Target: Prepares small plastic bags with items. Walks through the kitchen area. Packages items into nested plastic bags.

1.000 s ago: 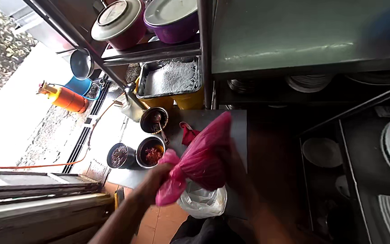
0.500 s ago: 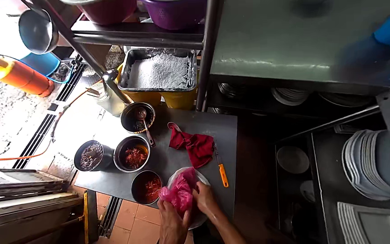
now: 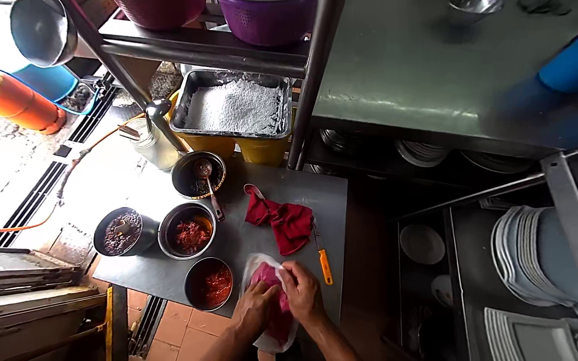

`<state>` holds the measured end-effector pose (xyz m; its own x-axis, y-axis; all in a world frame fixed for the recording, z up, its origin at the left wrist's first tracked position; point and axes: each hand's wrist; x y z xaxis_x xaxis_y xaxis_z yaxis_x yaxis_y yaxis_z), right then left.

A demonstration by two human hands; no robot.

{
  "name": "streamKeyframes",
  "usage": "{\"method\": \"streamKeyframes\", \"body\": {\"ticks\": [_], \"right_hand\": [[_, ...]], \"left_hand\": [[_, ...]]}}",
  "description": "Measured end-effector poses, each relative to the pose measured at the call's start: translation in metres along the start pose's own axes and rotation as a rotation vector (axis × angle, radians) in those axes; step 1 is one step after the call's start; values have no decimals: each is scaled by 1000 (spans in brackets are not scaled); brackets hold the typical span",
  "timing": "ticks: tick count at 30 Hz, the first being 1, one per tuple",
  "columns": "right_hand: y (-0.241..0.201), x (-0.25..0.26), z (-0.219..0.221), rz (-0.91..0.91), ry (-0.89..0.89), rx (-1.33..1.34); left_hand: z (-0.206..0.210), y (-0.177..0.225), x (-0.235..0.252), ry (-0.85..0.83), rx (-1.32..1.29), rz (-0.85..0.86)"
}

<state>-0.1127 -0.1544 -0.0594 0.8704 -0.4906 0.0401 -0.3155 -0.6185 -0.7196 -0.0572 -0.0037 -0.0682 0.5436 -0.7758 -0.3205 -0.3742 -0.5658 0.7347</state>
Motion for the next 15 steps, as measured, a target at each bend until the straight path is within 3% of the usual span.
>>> {"method": "streamKeyframes", "body": {"ticks": [2,4,6,8,10,12,13,15], "right_hand": [[-30,-26,-8,-115,107,124],[-42,-49,-18,-103,217,201],[-30,-62,-35,23,282,208],[-6,-73,-59,175,186,177],[16,-88,-77,298,1,166],[22,-104,-80,355,-217,151],[20,-109,-73,361,-292,127],[12,-114,-46,376,-312,61]], "left_hand": [[-3,23,12,-30,-12,-207],[-1,41,18,-76,-40,-387],[5,43,19,-16,-46,-375],[7,36,4,111,-130,-272],[-2,34,-27,137,-333,-225],[-2,27,-70,320,-547,-174],[0,26,-89,461,-646,-202],[4,28,-103,638,-827,-506]]}}
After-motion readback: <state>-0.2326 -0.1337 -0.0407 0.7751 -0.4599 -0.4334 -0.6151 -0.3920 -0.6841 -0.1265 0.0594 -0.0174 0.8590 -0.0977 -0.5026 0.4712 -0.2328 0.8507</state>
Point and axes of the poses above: each hand's wrist, its own x-axis towards the middle knuckle, its own z-axis out of the palm, y = z × x, and after that the axes turned 14 degrees about -x, right-handed
